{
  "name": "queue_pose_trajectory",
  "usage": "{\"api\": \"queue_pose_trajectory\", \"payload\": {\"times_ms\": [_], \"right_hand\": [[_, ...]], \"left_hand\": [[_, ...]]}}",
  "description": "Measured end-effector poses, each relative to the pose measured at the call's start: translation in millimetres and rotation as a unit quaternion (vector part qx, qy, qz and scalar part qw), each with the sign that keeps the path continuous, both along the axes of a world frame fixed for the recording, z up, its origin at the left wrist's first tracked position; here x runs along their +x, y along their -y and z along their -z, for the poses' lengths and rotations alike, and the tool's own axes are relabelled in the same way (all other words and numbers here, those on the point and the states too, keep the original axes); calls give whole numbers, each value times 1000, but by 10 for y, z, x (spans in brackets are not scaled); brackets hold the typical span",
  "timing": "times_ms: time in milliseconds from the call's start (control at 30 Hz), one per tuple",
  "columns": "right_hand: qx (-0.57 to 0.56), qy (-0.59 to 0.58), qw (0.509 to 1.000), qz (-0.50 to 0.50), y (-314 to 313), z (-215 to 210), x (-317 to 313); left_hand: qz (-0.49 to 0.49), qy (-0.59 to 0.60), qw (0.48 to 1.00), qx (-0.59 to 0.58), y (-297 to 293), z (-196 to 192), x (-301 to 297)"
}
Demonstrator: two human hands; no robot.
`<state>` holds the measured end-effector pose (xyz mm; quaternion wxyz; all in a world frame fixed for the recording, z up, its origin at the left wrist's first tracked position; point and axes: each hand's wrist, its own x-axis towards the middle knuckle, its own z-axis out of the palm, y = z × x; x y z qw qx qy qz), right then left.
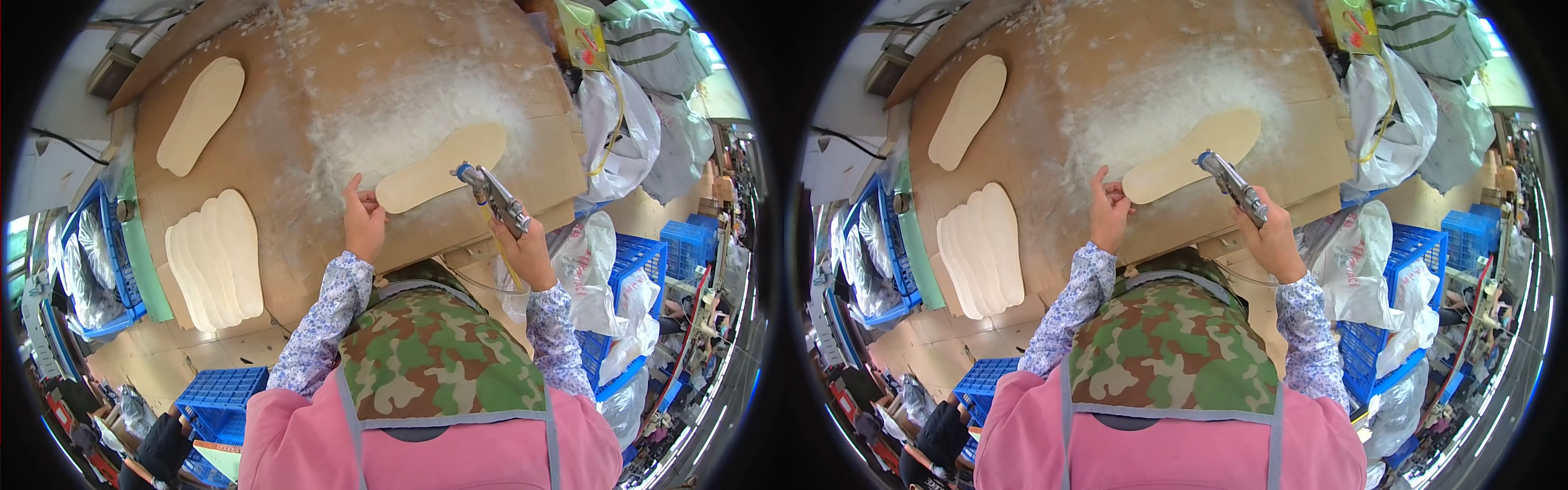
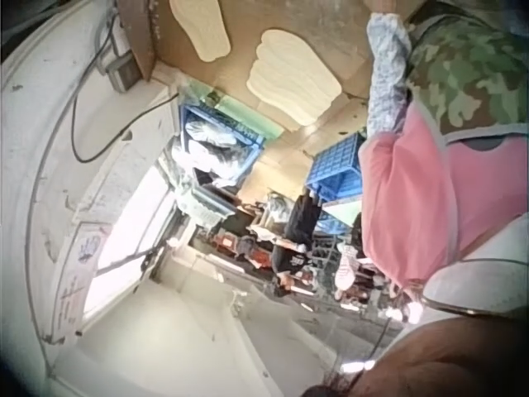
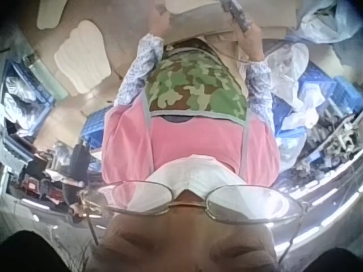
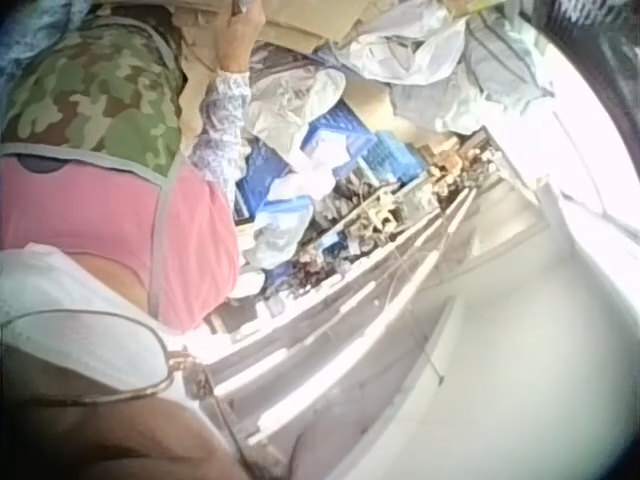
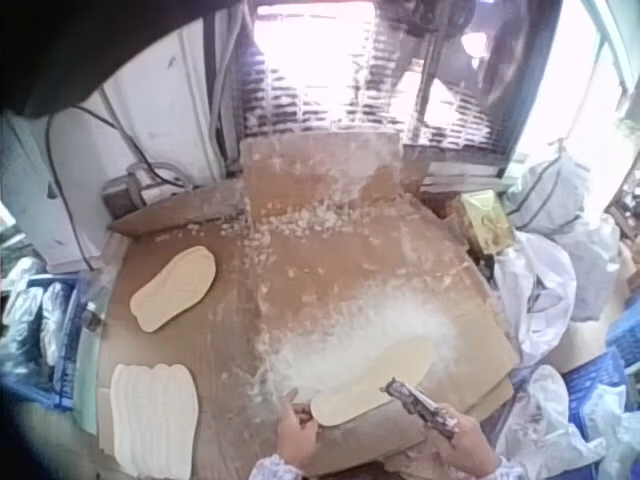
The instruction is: The person is using a spray gun to apply glue to shoe insoles and then stacking them.
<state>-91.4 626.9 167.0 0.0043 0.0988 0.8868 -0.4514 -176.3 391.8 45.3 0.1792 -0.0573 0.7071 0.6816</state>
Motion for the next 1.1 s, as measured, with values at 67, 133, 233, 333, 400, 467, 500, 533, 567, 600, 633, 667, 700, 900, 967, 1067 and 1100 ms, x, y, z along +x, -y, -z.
{"api": "queue_pose_trajectory", "payload": {"times_ms": [67, 133, 233, 333, 400, 467, 500, 533, 567, 600, 633, 667, 700, 900, 967, 1067, 1100], "right_hand": [[22, -20, 1000, 6, -103, 28, -14], [43, -41, 998, 12, -199, 46, -32], [44, -59, 996, 51, -347, 56, -46], [65, -54, 993, 83, -486, 65, -39], [35, -66, 990, 123, -516, 52, -41], [58, -97, 986, 120, -537, 42, -34], [80, -128, 982, 115, -540, 40, -20], [80, -127, 982, 118, -549, 63, 22], [62, -102, 983, 138, -558, 95, 68], [42, -76, 984, 158, -558, 110, 114], [43, -76, 983, 161, -551, 105, 165], [32, -40, 985, 167, -520, 81, 210], [21, -3, 985, 173, -486, 56, 251], [27, -39, 992, 115, -240, 50, 417], [18, -27, 994, 101, -171, 46, 456], [-13, -18, 996, 82, -39, 19, 482], [-10, -8, 997, 73, 0, -10, 489]], "left_hand": [[-1, -5, 1000, -8, -14, 11, 11], [-1, -11, 1000, -16, -22, 18, 17], [-1, -12, 1000, -11, -40, 11, 28], [-12, -22, 1000, -15, -66, -16, 35], [-7, -30, 999, -43, -56, -22, 34], [-7, -27, 999, -37, -57, -29, 31], [-9, -24, 999, -32, -58, -37, 36], [-6, -24, 999, -32, -57, -45, 44], [-2, -24, 999, -36, -58, -64, 37], [3, -24, 999, -39, -59, -73, 31], [6, -25, 999, -39, -61, -65, 26], [6, -25, 999, -36, -49, -54, 28], [7, -25, 999, -33, -37, -42, 29], [4, -26, 1000, -17, -37, -15, 36], [7, -43, 999, -19, -24, 24, 38], [12, -54, 998, -28, 19, 49, 48], [16, -48, 998, -33, 27, 37, 51]]}}
